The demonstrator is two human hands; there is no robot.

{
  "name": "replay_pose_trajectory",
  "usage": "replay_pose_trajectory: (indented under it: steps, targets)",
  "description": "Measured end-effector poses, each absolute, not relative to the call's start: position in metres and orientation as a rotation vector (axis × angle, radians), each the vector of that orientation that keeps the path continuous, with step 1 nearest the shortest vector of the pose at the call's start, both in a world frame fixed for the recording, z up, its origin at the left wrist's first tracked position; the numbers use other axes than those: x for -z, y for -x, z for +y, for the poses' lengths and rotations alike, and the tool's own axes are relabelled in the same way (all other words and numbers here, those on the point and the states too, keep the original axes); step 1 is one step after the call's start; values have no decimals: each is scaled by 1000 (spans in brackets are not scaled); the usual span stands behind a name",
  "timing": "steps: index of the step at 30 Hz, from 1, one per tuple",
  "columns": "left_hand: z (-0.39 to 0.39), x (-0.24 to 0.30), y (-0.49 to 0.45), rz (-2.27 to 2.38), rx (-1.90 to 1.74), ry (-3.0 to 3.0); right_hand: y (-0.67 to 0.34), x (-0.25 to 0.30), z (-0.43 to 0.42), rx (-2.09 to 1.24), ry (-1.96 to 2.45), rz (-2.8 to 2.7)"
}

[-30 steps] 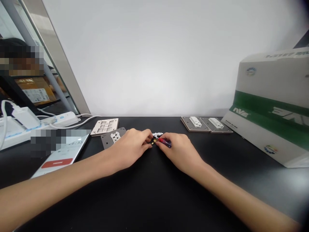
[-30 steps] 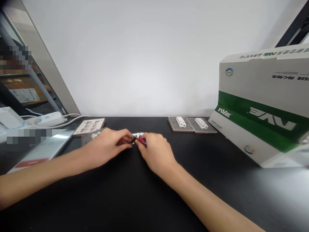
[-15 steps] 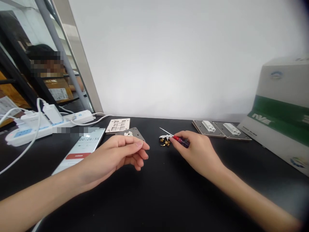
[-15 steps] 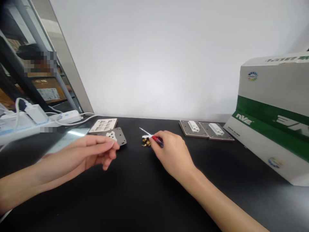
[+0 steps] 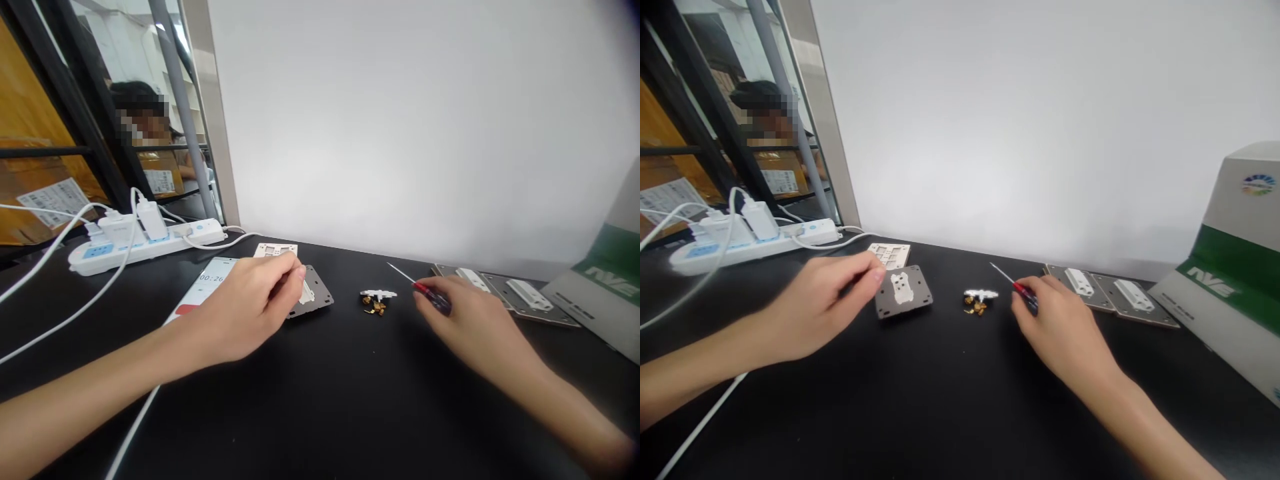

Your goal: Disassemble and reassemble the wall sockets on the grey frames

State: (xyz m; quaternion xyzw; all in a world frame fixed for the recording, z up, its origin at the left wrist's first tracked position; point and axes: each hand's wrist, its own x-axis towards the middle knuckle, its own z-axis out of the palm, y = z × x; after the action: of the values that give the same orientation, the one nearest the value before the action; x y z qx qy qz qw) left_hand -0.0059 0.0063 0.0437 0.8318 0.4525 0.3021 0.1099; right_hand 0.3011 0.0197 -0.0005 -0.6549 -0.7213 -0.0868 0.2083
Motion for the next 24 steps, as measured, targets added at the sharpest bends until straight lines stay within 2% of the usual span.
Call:
replay_pose_trajectory:
  steps: [3,9,16,24]
  targets:
    - [20,-40,11,1307,-750,-2708,-309,10,22,312,1857,-2084]
    - [26,-19,4,1470,-390,-2733,-307,14,17,417,2017,-2198]
    - [20,-14,-1,1390,-308,-2835,-300,7,14,466,2115,-2166]
    - [-1,-6,8,1164,-312,-2930,-289,3,17,526,1611,-2334]
